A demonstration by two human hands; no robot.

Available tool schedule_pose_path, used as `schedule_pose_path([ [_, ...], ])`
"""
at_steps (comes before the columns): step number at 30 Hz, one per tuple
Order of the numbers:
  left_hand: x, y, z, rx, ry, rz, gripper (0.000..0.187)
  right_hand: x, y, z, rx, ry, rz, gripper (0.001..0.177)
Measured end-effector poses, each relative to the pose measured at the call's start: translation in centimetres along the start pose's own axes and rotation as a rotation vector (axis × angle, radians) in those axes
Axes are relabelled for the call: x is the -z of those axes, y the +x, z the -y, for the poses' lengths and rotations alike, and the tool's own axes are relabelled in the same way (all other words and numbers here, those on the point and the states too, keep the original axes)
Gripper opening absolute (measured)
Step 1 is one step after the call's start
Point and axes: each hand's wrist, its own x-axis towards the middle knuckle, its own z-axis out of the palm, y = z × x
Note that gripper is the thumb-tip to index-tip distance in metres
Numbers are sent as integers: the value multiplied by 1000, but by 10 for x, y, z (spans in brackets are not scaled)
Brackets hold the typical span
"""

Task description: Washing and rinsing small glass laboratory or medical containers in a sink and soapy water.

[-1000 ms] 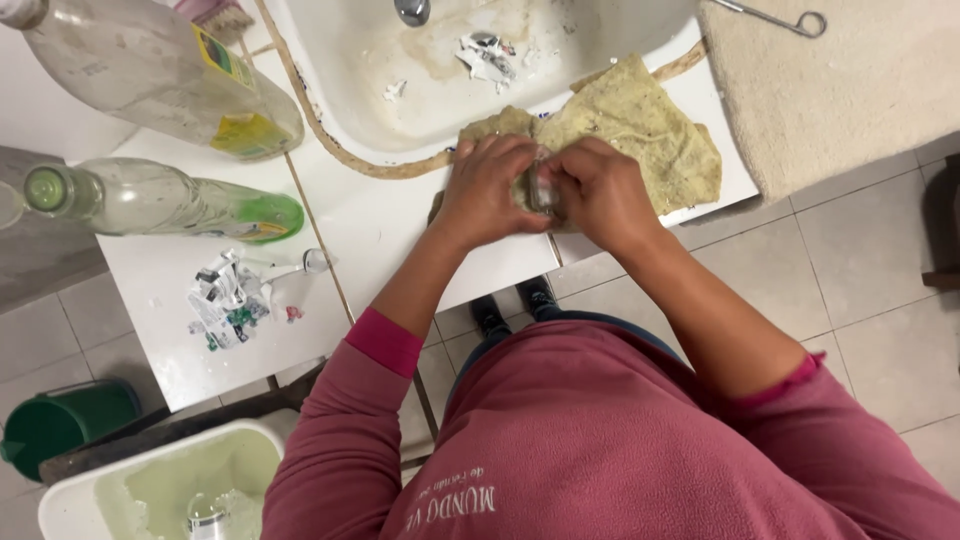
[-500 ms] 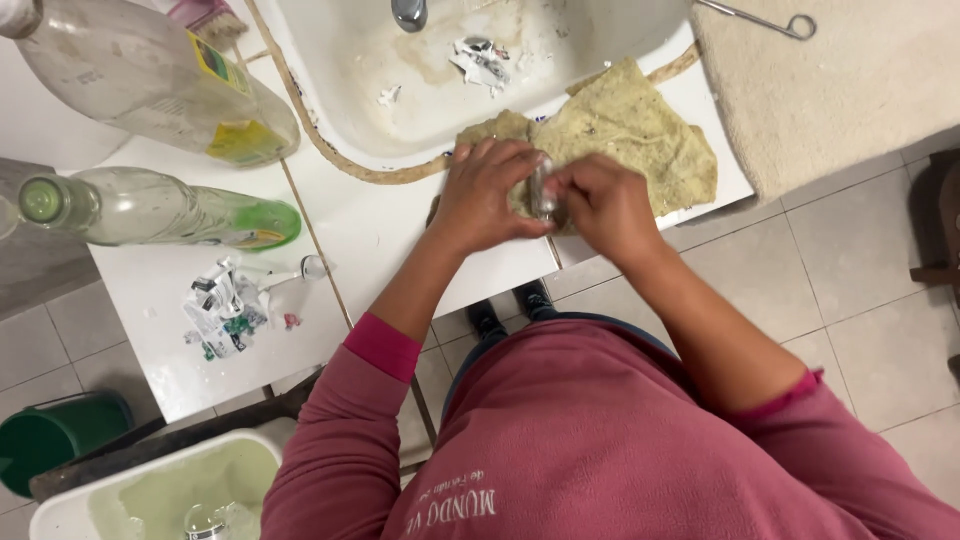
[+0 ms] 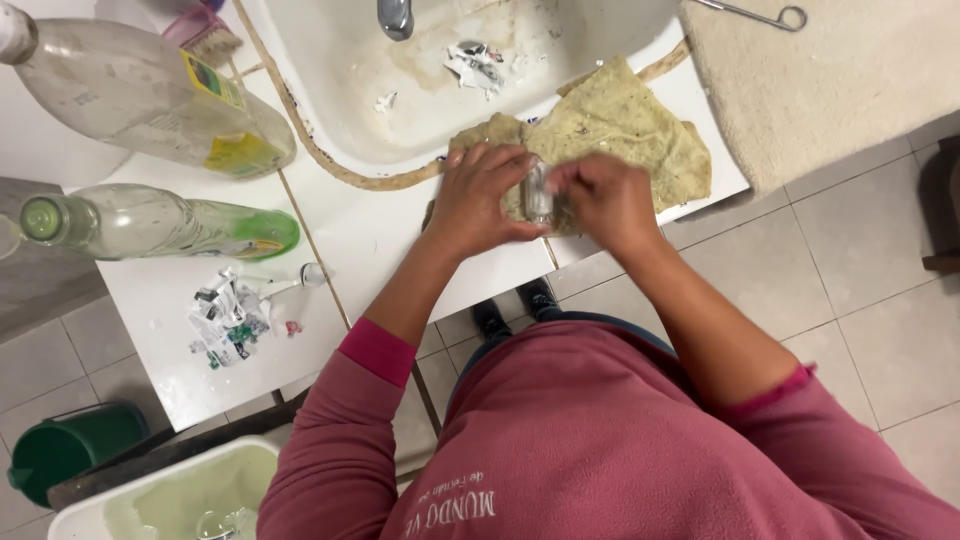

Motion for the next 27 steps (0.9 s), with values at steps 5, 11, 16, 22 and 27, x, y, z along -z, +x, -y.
schedule_pose_path([
  [5,-1,-1,-3,10,-11,-9,85,-2,-3,-9,21,-62,-19,9],
  [11,-3,-2,-2,29,5,21,87,-3,4,-8,48,-54,-13,9],
  [16,-2,-2,-4,16,21,2,87,-1,-19,-3,40,-56,24,5],
  [22,-2,-2,-4,33,23,13,90,-4,6,-5,26,-94,0,9],
  [27,-10,-6,0,11,58,-18,90,-3,-13,-2,40,-55,11,9],
])
